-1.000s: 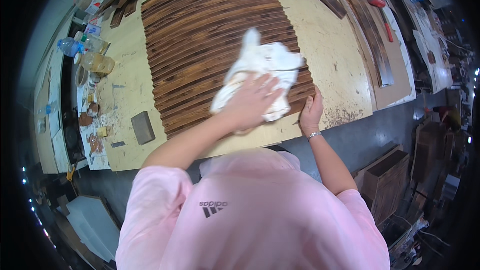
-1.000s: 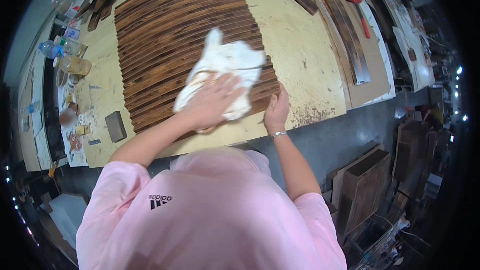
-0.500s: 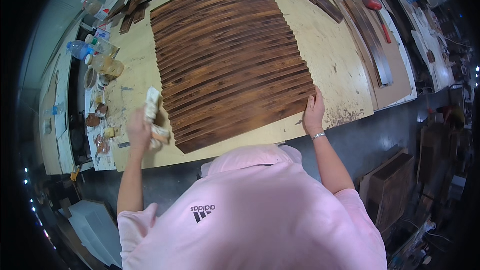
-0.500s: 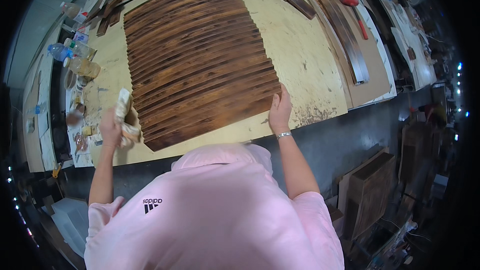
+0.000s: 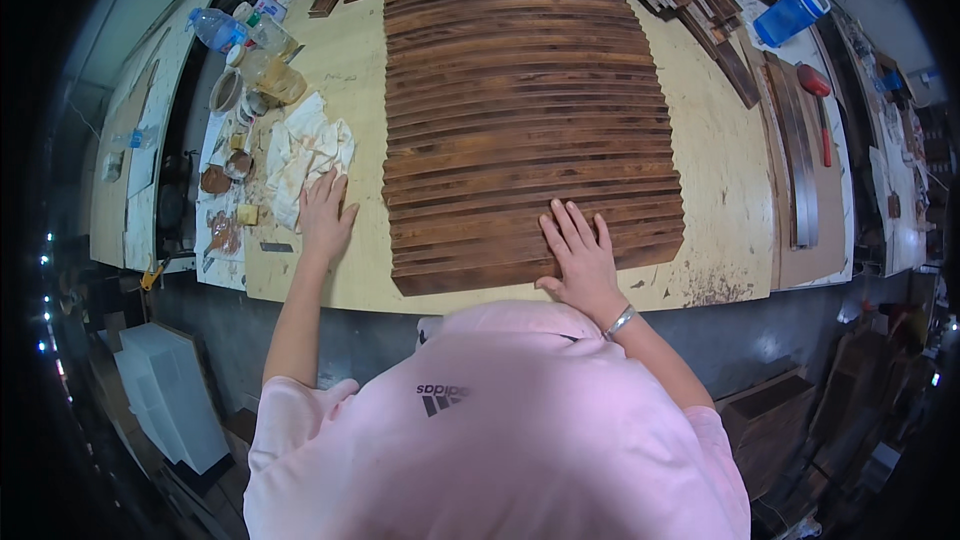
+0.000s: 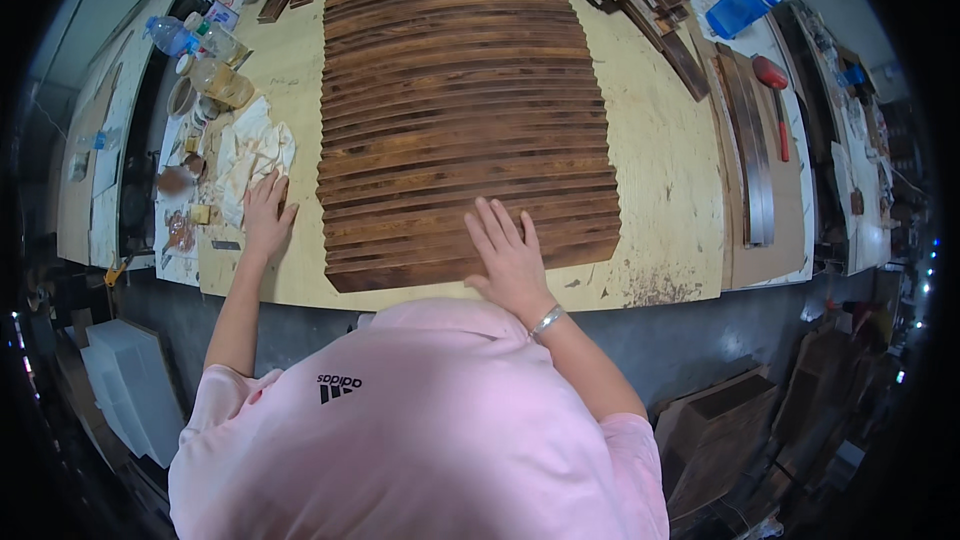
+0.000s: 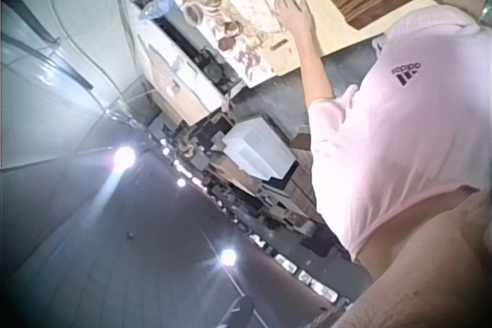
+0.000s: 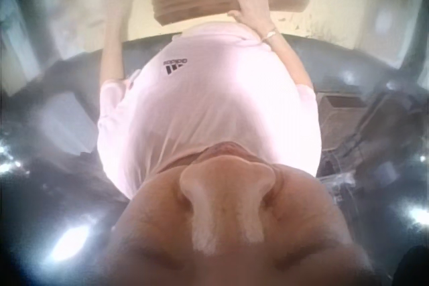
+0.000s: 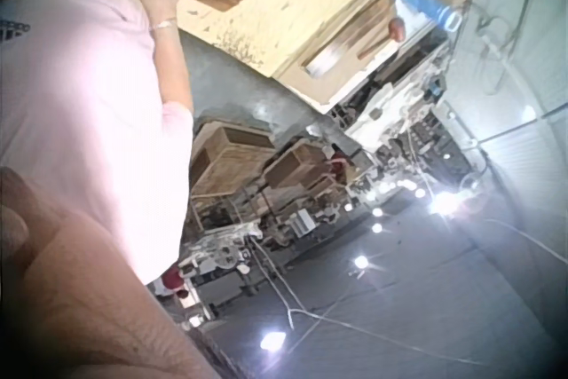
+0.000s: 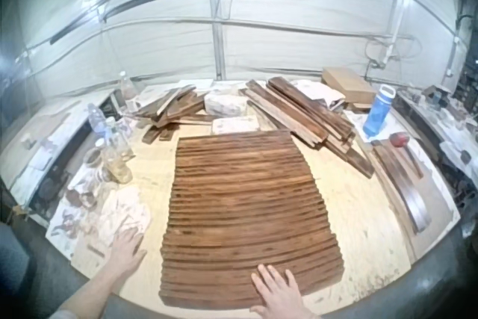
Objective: The person wipes a slatted wood panel with a cloth and applies a substance using a sponge, then flips several wood slats and rubs them with the sponge.
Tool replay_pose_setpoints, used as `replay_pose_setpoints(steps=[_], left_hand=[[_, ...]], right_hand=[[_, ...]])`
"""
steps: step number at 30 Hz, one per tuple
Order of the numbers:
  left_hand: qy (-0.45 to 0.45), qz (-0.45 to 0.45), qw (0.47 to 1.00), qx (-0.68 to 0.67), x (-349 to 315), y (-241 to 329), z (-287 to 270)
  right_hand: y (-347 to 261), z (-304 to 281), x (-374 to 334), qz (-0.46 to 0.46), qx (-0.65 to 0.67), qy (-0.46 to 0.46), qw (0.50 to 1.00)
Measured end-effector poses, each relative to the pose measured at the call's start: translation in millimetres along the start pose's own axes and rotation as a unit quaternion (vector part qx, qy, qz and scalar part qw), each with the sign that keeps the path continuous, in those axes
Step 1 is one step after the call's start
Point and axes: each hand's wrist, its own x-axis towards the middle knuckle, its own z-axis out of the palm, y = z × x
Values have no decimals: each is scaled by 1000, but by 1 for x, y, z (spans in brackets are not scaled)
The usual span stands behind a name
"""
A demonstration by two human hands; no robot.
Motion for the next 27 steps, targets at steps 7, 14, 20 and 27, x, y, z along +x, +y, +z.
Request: replay_pose_setpoints(steps=[7,14,20,27], left_hand=[[104,-15,981,-163,118,14,7],[127,1,971,-202,294,42,48],[74,-58,994,-58,426,64,73],[-56,-113,992,-13,480,94,72]], right_hand=[[-4,-1,25,1,-6,6,1000],[-7,3,67,7,-2,29,1000],[-2,4,73,3,14,-15,1000],[4,13,68,12,39,-57,998]])
